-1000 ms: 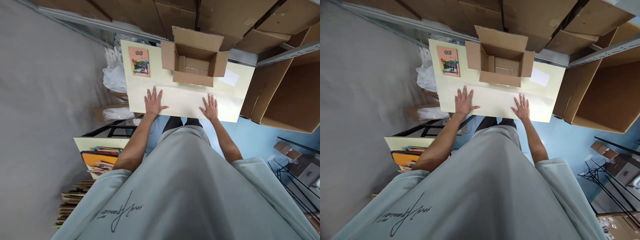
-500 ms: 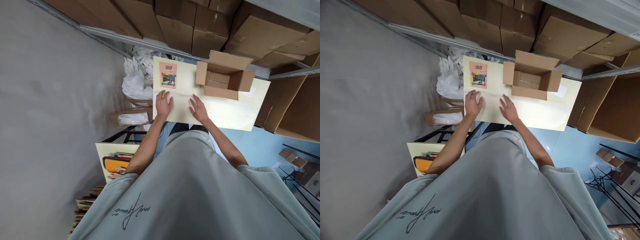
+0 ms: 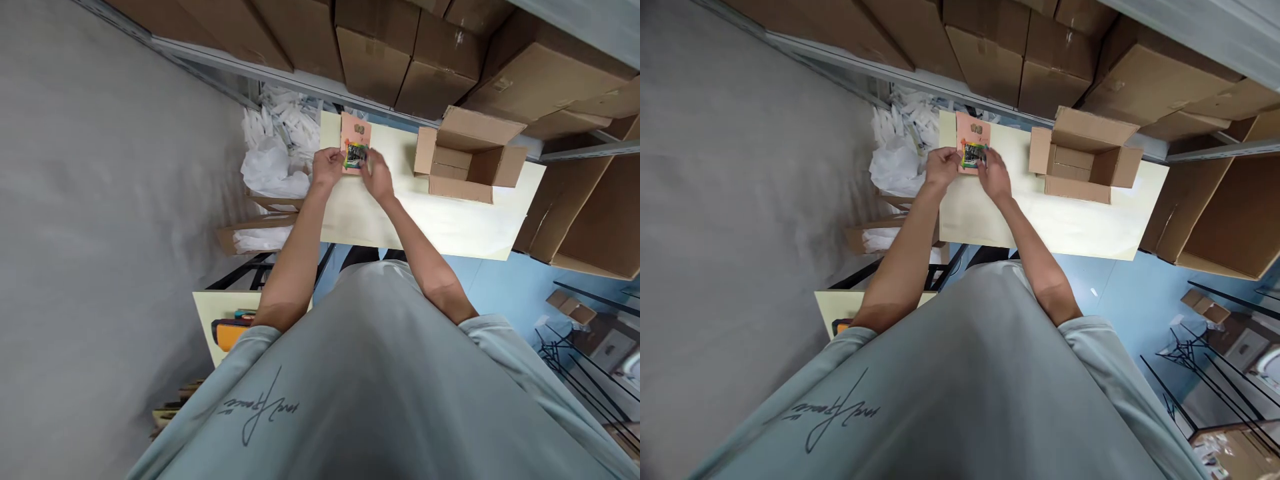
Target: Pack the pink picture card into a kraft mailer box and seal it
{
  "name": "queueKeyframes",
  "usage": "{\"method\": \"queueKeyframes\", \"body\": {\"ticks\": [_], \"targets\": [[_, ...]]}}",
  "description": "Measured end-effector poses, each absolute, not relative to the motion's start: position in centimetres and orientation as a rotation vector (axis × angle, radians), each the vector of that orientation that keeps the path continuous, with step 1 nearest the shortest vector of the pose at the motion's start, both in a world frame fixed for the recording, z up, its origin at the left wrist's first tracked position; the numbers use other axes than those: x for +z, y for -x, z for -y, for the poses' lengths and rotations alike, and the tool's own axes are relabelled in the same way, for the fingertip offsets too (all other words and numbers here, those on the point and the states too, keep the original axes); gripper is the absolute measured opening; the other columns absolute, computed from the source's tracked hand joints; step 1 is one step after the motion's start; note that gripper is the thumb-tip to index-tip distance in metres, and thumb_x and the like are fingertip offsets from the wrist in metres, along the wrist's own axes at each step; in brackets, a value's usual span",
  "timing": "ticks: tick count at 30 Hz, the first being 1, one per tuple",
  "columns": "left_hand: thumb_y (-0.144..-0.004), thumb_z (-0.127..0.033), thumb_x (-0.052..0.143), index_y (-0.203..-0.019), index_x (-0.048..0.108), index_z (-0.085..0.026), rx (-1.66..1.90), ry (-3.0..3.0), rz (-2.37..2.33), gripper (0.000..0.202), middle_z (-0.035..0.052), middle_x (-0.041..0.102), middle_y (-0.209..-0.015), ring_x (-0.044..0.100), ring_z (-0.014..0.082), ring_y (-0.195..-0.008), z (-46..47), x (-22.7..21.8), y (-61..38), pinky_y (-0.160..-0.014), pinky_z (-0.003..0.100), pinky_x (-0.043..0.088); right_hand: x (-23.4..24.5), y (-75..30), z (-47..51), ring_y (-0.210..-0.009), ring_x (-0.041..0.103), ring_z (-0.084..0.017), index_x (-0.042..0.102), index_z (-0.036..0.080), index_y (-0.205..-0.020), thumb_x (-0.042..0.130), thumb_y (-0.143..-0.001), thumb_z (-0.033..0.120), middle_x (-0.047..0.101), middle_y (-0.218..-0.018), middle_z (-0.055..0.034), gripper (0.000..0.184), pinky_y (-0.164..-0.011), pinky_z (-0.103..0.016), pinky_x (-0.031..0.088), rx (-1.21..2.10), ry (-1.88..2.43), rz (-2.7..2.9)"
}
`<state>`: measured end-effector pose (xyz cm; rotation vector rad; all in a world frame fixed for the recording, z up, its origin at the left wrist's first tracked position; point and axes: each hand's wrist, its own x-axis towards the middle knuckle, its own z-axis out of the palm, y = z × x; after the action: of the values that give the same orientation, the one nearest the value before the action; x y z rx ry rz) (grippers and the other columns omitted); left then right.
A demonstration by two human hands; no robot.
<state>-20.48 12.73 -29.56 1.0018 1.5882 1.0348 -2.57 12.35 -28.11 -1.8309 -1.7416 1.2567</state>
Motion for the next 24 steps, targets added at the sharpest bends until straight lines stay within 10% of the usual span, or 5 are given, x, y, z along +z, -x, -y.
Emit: {"method": "queueKeyframes", "body": {"ticks": [5,11,24], "targets": [[-0.108,-0.046,0.076,-0.099,0.075,-0.018,0.901,-1.052,-1.518,0.03,0.0012,0.064,-0.086,0.069,0.0166,-0.081,-6.2,-24.0,22.8,-0.074,0.026,0.055,-24.2,-0.9,-8.3,-0.131,0.08,-0.029,0.058,0.024,-0.166,0.05,-0.116,0.079,0.08,-0.134,-0.0105,0.076,-0.114,-0.051,0.069,1.319,1.623,1.5],[-0.097,-0.031,0.076,-0.106,0.088,-0.016,0.562,-0.962,-1.784,0.021,0.0068,0.084,-0.091,0.077,0.0233,-0.084,2.8,-23.1,22.9,-0.079,0.031,0.061,-22.9,-0.5,2.2,-0.09,0.081,-0.025,0.073,0.022,-0.122,0.064,-0.112,0.053,0.084,-0.098,-0.0065,0.033,-0.09,-0.038,0.068,1.473,1.839,1.529],[-0.1,-0.045,0.078,-0.132,0.083,-0.02,0.271,-1.196,-2.254,0.041,0.0191,0.08,-0.142,0.077,0.0412,-0.127,4.4,-28.8,23.9,-0.12,0.054,0.061,-25.7,3.1,4.9,-0.133,0.076,-0.034,0.066,0.018,-0.158,0.048,-0.115,0.029,0.065,-0.159,-0.0224,0.047,-0.118,-0.051,0.067,1.357,1.867,1.865]]}}
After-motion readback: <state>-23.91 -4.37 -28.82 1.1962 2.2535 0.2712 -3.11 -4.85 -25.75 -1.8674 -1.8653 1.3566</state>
